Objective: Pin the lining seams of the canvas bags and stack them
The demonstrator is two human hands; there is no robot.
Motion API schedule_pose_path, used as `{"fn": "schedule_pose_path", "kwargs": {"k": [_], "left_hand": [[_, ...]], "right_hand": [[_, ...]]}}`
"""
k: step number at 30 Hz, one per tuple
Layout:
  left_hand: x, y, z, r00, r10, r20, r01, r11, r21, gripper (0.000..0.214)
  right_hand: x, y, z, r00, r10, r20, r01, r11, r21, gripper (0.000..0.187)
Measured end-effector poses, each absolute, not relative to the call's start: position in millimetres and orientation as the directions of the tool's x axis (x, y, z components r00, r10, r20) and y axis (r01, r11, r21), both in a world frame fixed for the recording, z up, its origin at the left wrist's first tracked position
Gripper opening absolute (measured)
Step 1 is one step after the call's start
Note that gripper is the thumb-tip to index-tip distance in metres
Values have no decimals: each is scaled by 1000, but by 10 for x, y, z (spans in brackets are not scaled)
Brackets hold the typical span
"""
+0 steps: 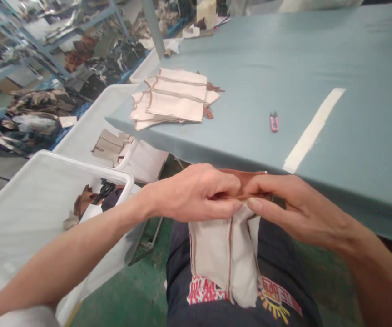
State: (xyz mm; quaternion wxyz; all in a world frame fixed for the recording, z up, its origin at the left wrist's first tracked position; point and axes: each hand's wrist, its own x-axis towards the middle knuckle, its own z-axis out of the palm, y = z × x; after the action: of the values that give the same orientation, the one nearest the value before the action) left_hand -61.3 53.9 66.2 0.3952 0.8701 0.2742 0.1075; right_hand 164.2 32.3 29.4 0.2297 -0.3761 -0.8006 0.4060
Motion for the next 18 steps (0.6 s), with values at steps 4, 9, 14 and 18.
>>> {"fn": "schedule_pose_path", "kwargs": {"k": [4,9,14,18], "left_hand": [[-674,282,617,716,691,102,412,-536,737,34],[-841,102,546,606,795,35,192,-189,963,39],[-1060,206,512,553,829,81,316,-298,901,39],[-1221,349,446,636,749,187,503,-586,635,32]], "right_hand": [[1685,321,243,-600,792,114,429,440,-789,23],[1729,271,226,-614,755,228,303,493,-816,23],[1737,210,334,-651,739,175,134,339,-931,38],[1666,194,349,-656,749,97,58,178,-982,46]]}}
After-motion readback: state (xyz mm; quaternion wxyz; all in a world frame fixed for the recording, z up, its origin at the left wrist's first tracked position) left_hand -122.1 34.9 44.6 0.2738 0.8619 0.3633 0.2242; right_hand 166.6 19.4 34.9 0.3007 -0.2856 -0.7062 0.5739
